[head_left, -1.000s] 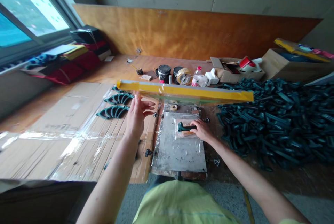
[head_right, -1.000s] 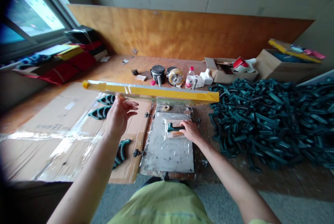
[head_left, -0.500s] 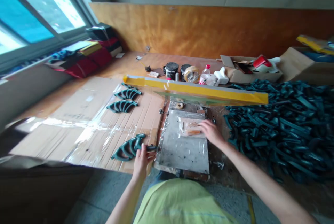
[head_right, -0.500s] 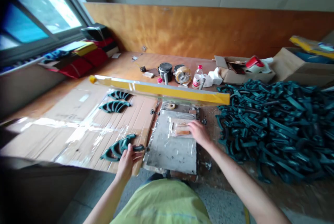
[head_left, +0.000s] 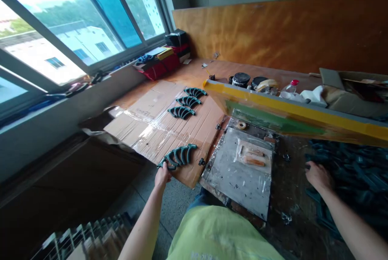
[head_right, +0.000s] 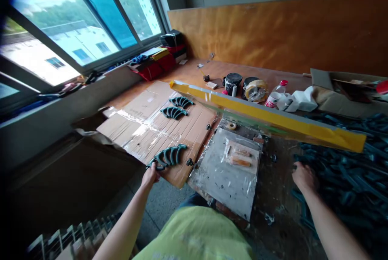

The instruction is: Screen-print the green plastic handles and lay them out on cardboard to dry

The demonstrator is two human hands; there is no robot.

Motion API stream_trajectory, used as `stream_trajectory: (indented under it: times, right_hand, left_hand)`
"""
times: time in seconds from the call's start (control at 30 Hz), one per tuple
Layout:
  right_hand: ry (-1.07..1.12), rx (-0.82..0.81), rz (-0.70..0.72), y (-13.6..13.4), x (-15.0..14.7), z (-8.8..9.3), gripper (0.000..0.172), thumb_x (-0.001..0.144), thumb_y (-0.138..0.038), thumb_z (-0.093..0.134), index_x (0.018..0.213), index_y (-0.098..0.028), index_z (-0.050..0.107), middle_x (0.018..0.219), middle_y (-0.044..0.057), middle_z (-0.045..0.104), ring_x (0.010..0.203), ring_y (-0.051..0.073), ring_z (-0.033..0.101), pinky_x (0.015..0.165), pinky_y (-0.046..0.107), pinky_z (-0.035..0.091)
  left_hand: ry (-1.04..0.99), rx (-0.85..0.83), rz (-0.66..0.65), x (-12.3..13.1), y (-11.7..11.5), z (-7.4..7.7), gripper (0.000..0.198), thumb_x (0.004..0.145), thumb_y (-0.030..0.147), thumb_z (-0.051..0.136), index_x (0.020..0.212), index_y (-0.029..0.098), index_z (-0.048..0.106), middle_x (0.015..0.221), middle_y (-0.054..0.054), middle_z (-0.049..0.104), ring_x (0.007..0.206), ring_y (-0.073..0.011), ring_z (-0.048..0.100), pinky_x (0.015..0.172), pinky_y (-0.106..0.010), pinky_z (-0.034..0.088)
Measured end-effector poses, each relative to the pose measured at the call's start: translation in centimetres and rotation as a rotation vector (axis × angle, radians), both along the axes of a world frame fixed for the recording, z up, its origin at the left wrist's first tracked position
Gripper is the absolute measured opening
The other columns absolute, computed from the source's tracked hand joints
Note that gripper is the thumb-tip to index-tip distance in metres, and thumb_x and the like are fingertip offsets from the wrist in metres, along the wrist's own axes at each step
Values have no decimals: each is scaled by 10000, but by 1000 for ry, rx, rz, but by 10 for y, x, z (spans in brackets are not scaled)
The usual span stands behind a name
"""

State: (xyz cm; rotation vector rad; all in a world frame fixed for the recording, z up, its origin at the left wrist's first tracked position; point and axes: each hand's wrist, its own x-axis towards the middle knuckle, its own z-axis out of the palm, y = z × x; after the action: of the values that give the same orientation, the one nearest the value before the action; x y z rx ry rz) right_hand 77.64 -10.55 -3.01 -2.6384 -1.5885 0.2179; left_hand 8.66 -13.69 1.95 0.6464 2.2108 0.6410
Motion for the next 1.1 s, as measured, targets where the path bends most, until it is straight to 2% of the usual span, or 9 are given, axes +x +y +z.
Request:
stream_trajectory:
  times: [0.13, 0.2, 0.3, 0.37, 0.47, 0.63, 0.77, 0.97, 1.1]
  right_hand:
    - [89, -14, -85, 6, 7, 3, 287, 713, -302, 503, 902, -263, 716, 950, 190, 670, 797, 392, 660, 588, 485, 488]
    - [154, -8, -156, 9, 6, 9, 267, 712, -312, 512, 889, -284, 710, 935, 199, 681, 800, 386, 661, 613, 487, 481]
    - [223, 112, -205, 9, -5, 23, 302, 737, -329, 527, 1003, -319, 672, 990, 209, 698, 874, 370, 661, 690, 482, 476]
    - [239, 240, -171, 6, -23, 37, 411, 758, -360, 534, 1161, -316, 601, 1061, 183, 698, 927, 361, 658, 749, 482, 483]
    - [292, 360, 48, -1, -68, 60, 496, 794, -385, 530, 1273, -260, 535, 1091, 140, 692, 953, 331, 659, 806, 469, 508]
    - [303, 368, 686, -4, -159, 89, 339, 905, -270, 458, 1195, -260, 633, 1095, 95, 696, 999, 270, 631, 888, 423, 501]
    - [113, 376, 869, 4, -202, 99, 355, 922, -158, 435, 1193, -219, 656, 1065, 89, 696, 977, 248, 610, 821, 384, 478]
    - [-5, 382, 881, 8, -220, 98, 423, 906, -73, 393, 1188, -221, 671, 1032, 83, 687, 974, 224, 597, 795, 344, 469]
    - [-3, 386, 847, 2, -219, 90, 407, 933, -112, 382, 1225, -192, 653, 1038, 101, 681, 971, 227, 603, 827, 347, 487]
  left_hand:
    - [120, -71, -61, -4, 2, 12, 530, 841, 634, 378, 566, 215, 549, 505, -90, 604, 513, -271, 632, 563, -375, 499]
    - [218, -85, -26, 0, 0, 17, 529, 829, 656, 392, 646, 199, 583, 585, -114, 636, 612, -315, 661, 612, -413, 496]
    - [417, -31, 60, 24, -5, 20, 558, 858, 646, 353, 935, 163, 620, 963, -200, 671, 997, -391, 629, 776, -472, 478]
    - [521, 48, 51, 48, -6, 18, 562, 874, 620, 365, 1134, 168, 576, 1226, -198, 585, 1208, -375, 508, 916, -472, 428]
    - [587, 128, -28, 85, 2, 9, 595, 827, 624, 486, 1245, 206, 553, 1416, -165, 452, 1341, -353, 361, 1061, -473, 312]
    - [661, 6, -102, 111, 30, -3, 702, 752, 697, 525, 1216, 174, 584, 1453, -207, 403, 1351, -416, 305, 1061, -591, 243]
    - [697, -20, -114, 107, 40, -5, 577, 777, 594, 529, 1122, 139, 610, 1324, -212, 521, 1249, -439, 407, 979, -598, 319]
    - [733, 74, -314, 68, 45, -5, 486, 731, 539, 627, 1032, 157, 654, 1280, -165, 592, 1258, -364, 442, 1006, -462, 359]
    - [759, 149, -438, 24, 85, -4, 494, 727, 544, 638, 1036, 159, 656, 1254, -156, 613, 1220, -341, 484, 1012, -418, 363]
